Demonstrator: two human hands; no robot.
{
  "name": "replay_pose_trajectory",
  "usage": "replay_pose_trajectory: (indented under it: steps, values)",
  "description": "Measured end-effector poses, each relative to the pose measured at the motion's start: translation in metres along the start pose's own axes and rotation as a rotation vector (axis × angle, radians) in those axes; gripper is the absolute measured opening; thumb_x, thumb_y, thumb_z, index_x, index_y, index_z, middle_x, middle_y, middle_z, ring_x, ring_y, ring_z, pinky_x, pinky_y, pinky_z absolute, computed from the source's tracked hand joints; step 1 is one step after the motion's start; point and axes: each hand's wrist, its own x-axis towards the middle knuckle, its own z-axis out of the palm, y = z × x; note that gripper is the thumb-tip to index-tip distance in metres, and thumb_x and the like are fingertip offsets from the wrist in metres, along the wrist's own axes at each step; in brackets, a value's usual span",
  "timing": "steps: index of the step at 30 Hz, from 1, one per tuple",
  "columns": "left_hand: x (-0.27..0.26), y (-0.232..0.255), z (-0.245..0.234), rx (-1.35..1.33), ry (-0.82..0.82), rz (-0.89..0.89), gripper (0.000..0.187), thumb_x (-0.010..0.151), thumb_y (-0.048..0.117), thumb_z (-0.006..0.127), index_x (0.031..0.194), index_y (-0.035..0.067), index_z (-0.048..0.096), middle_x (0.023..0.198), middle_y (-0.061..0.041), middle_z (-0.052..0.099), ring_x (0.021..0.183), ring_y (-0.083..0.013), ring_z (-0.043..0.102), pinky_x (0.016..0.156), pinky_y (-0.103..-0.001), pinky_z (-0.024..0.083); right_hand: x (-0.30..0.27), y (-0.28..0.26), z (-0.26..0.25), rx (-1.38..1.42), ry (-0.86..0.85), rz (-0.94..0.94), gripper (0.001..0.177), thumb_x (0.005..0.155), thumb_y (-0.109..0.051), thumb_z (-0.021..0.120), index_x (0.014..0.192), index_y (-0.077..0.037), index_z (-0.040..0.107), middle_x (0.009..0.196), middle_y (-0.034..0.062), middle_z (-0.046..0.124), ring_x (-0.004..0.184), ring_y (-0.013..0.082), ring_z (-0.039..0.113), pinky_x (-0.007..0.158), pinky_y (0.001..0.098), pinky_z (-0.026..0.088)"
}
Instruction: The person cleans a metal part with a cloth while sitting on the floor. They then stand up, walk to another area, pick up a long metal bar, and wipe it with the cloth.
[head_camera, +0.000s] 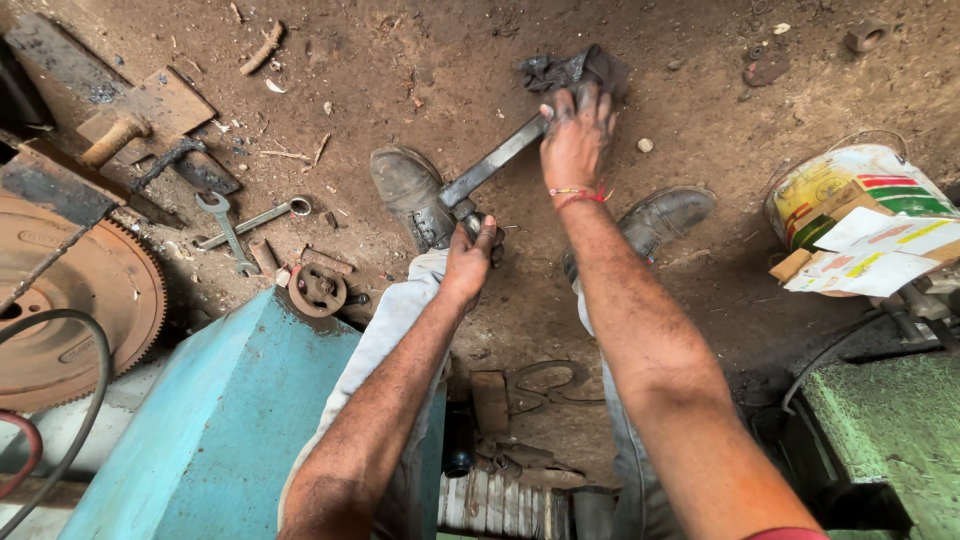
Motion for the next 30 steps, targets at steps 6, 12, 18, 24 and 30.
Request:
replay_pose_trajectory:
  steps: [6,12,18,24,30]
  values:
    - [0.004,0.004,-0.003,-0.035,-0.049,0.043,0.020,0.107,0.026,0.056,0.104,0.009,0.046,0.079,0.001,0.051,0.064,-0.0097,0.046,0.056,-0.028,0.039,0.024,0.022,-0.017,0.001,0.135,0.005,0.025,0.092,-0.025,0.071,0.110,-0.009,0.072,0.134,0.0249,0.057,0.122,0.0449,0.055,0.098,0.0509,0.050]
    - [-0.001,0.003,0.004,0.220,0.043,0.186,0.021,0.106,0.027,0.058,0.106,0.007,0.051,0.081,0.001,0.058,0.067,-0.0082,0.051,0.058,-0.027,0.044,-0.034,-0.032,-0.079,0.479,0.176,0.027,0.019,0.100,-0.025,0.077,0.102,-0.005,0.077,0.104,0.0135,0.064,0.101,0.0304,0.066,0.089,0.0420,0.053]
    - [-0.014,0.016,0.023,0.422,0.084,0.262,0.025,0.105,0.026,0.059,0.105,0.002,0.054,0.075,-0.003,0.061,0.065,-0.0133,0.053,0.057,-0.032,0.046,-0.064,-0.091,-0.096,0.568,0.079,-0.049,0.016,0.094,-0.014,0.076,0.108,-0.006,0.078,0.107,0.0104,0.061,0.100,0.0265,0.063,0.087,0.0397,0.053]
    - [-0.016,0.010,0.022,0.511,0.100,0.340,0.027,0.105,0.023,0.059,0.113,-0.002,0.054,0.091,-0.014,0.069,0.082,-0.0222,0.063,0.074,-0.039,0.052,-0.059,-0.093,-0.080,0.534,0.014,0.138,0.010,0.092,-0.016,0.077,0.098,-0.008,0.077,0.103,0.0093,0.061,0.099,0.0265,0.062,0.085,0.0402,0.051]
    - [-0.004,-0.003,0.013,0.484,0.119,0.463,0.026,0.101,0.015,0.057,0.118,-0.004,0.056,0.106,-0.022,0.071,0.098,-0.0311,0.066,0.089,-0.042,0.051,-0.057,-0.103,-0.067,0.221,0.105,-0.062,0.021,0.091,-0.017,0.076,0.109,-0.008,0.070,0.112,0.0180,0.056,0.108,0.0387,0.055,0.095,0.0511,0.044]
